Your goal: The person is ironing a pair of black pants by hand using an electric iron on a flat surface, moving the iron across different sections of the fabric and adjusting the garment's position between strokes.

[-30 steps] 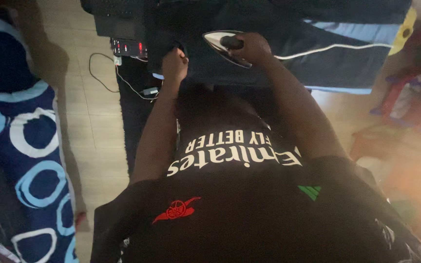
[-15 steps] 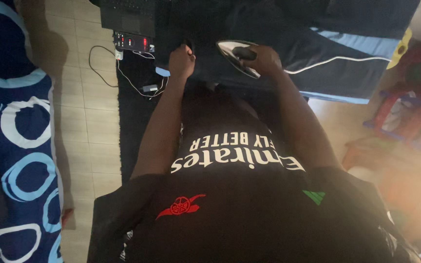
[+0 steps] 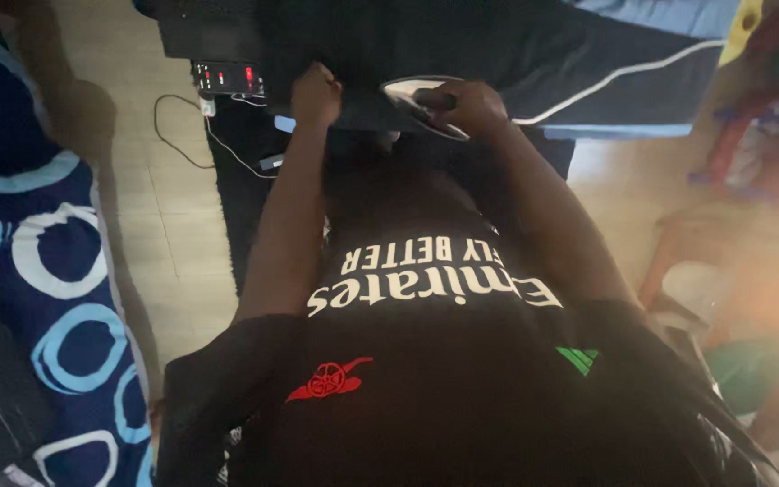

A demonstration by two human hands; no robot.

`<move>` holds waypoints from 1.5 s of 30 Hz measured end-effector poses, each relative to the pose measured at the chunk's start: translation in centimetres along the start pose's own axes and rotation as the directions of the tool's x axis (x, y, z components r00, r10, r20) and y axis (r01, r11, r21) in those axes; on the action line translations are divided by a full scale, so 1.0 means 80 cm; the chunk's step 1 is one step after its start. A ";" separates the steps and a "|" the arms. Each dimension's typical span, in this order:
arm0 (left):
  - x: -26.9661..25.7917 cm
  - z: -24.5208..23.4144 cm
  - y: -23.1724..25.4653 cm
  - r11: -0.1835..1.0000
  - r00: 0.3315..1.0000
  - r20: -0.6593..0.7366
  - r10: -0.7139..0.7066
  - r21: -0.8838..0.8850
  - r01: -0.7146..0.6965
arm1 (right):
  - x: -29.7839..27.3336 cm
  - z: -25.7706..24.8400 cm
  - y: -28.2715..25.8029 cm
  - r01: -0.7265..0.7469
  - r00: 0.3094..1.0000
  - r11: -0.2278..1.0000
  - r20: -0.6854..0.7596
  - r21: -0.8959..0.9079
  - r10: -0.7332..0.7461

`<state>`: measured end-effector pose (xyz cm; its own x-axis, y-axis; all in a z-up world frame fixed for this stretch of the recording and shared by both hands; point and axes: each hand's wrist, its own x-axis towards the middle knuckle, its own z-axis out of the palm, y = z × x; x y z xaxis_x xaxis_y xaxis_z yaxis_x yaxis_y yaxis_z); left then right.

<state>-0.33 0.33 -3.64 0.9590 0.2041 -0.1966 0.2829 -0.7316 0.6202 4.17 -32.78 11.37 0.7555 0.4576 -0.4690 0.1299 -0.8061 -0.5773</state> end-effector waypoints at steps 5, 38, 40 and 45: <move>-0.005 -0.001 0.004 0.996 0.995 0.062 -0.081 -0.020 0.083 | -0.003 0.010 -0.027 -0.233 0.971 0.968 0.028 -0.095 0.236; 0.011 -0.036 0.019 0.998 0.987 0.153 0.054 0.019 -0.058 | 0.115 0.011 -0.063 0.001 0.980 0.997 -0.199 -0.080 -0.017; 0.006 -0.045 0.012 0.999 0.972 0.233 0.024 0.027 -0.032 | 0.131 0.018 -0.059 -0.066 0.976 0.997 -0.210 -0.026 0.060; 0.025 -0.072 0.032 0.998 0.941 0.335 -0.049 0.062 0.030 | 0.150 -0.005 -0.068 -0.085 0.936 0.990 -0.333 0.109 0.117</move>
<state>2.40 2.62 1.94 0.8826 0.0100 -0.4700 0.3099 -0.7641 0.5658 12.77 -23.03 9.14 0.9359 0.2091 -0.2834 -0.0052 -0.7963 -0.6049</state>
